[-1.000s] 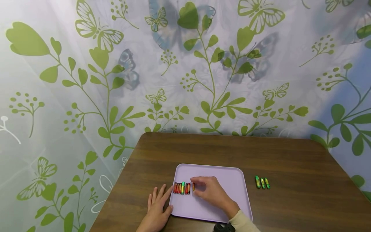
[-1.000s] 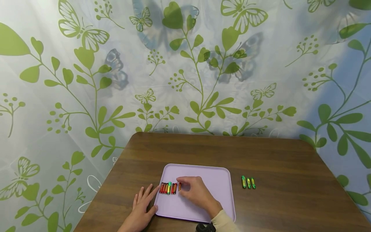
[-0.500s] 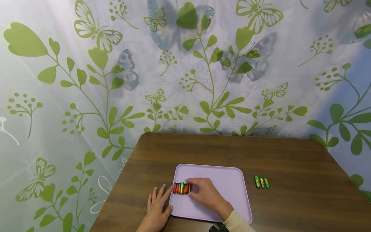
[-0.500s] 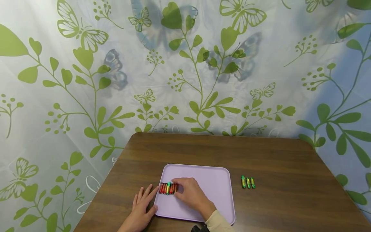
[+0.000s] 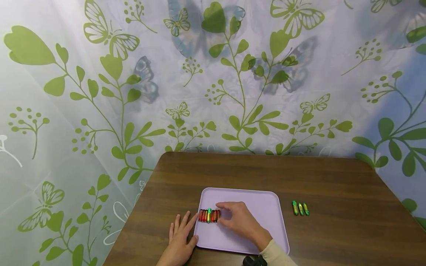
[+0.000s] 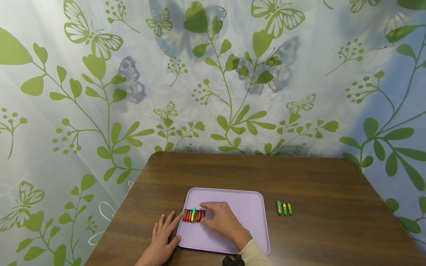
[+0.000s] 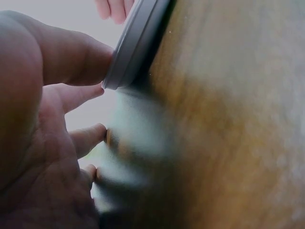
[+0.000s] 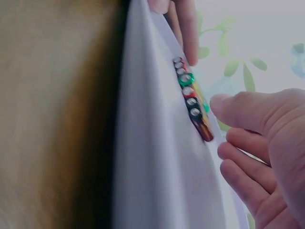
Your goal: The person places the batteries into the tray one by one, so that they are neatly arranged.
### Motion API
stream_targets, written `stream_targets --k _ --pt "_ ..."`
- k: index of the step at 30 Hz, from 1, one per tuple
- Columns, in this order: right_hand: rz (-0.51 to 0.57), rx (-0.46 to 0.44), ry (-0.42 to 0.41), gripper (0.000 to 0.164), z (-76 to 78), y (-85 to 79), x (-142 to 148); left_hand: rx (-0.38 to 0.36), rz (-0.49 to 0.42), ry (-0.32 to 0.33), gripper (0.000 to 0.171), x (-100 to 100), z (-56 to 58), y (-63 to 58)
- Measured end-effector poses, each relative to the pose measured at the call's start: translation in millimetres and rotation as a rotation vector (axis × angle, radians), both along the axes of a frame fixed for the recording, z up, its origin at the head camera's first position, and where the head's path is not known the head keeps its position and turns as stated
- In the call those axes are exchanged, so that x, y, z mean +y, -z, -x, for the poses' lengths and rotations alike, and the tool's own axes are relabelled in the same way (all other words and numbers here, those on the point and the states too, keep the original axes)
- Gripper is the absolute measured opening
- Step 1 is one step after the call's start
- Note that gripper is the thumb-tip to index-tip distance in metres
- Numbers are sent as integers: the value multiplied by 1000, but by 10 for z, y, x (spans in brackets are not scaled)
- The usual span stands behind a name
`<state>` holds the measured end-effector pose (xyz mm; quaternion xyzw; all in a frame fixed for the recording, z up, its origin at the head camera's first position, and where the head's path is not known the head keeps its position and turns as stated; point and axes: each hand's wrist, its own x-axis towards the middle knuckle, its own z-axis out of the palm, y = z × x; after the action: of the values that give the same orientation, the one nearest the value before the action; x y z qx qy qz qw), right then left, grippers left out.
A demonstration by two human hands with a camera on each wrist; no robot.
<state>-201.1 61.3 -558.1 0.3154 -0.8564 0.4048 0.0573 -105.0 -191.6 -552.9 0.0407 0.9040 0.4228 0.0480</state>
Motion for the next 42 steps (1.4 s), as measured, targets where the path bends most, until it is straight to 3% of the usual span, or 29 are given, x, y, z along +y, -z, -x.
stream_targets --k 16,27,34,42 --pt "65 -207 -21 51 119 -151 559 5 -20 7 69 -2 -11 1" --pt "89 -217 -75 52 169 -207 1189 5 -24 8 70 -1 -5 -2" --pt "70 -242 -33 52 134 -292 1626 14 -22 9 69 2 -14 -11" --pt "26 -211 25 53 80 -346 2154 17 -22 7 69 -4 -13 -2"
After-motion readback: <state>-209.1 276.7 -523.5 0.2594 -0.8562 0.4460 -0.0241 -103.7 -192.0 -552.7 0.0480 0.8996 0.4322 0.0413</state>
